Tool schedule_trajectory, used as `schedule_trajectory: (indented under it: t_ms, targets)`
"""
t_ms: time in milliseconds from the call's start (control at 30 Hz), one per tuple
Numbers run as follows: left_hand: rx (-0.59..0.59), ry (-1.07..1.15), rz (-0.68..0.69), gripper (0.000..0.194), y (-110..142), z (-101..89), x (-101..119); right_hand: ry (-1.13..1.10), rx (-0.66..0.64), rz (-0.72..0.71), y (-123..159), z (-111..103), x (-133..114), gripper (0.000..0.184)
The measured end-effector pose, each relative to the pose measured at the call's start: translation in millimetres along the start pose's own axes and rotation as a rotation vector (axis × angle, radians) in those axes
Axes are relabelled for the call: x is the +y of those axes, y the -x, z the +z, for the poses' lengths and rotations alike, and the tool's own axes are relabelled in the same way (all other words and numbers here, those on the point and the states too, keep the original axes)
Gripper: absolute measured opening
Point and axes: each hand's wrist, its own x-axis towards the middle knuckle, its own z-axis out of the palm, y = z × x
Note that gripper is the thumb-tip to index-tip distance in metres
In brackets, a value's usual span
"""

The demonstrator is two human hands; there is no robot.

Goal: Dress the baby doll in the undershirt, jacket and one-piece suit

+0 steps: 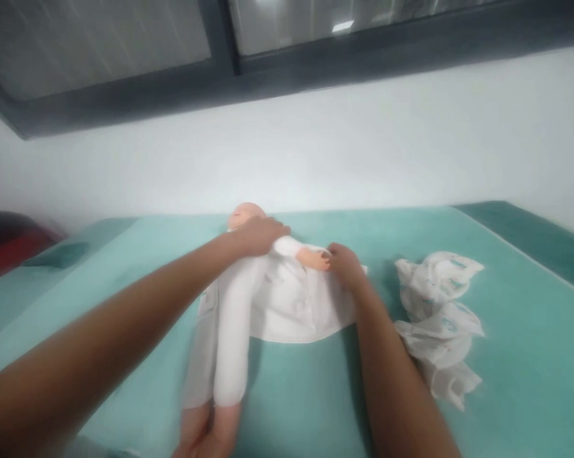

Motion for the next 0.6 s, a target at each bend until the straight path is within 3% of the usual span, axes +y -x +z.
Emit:
schedule_trajectory:
  t_ms: [67, 133, 200, 267, 400, 500, 600]
  targets:
    - [-0.051, -0.062, 0.001, 0.031, 1.0, -0.3, -1.1, -0.240, -0.009, 0.103, -1.0, -11.3, -0.3, 0.031]
    - [-0.107, -0.114, -0.054, 0.035, 0.3, -3.3, 1.1, -0.642, -0.036, 0.238, -1.1, -20.1, -1.6, 0.035]
    - [-0.152, -0.171, -0.174, 0.040, -2.3, -7.5, 5.8, -1.011, -0.050, 0.341, -0.6, -25.0, -4.0, 0.040]
    - [-0.183, -0.218, -0.302, 0.042, -5.9, -10.1, 11.2, -1.192, -0.023, 0.346, 0.8, -27.0, -8.0, 0.042]
    - [-0.083, -0.090, -0.370, 0.041, -13.2, 0.5, 21.1, -1.344, -0.040, 0.226, 7.9, -28.0, -25.1, 0.037]
    - [0.043, 0.062, -0.376, 0.040, -21.0, 20.7, 31.5, -1.330, -0.136, 0.130, 13.7, -25.3, -44.5, 0.030]
    - [0.184, 0.354, -0.382, 0.048, -30.6, 36.8, 42.2, -1.264, -0.287, 0.035, 17.7, -18.0, -64.0, 0.038]
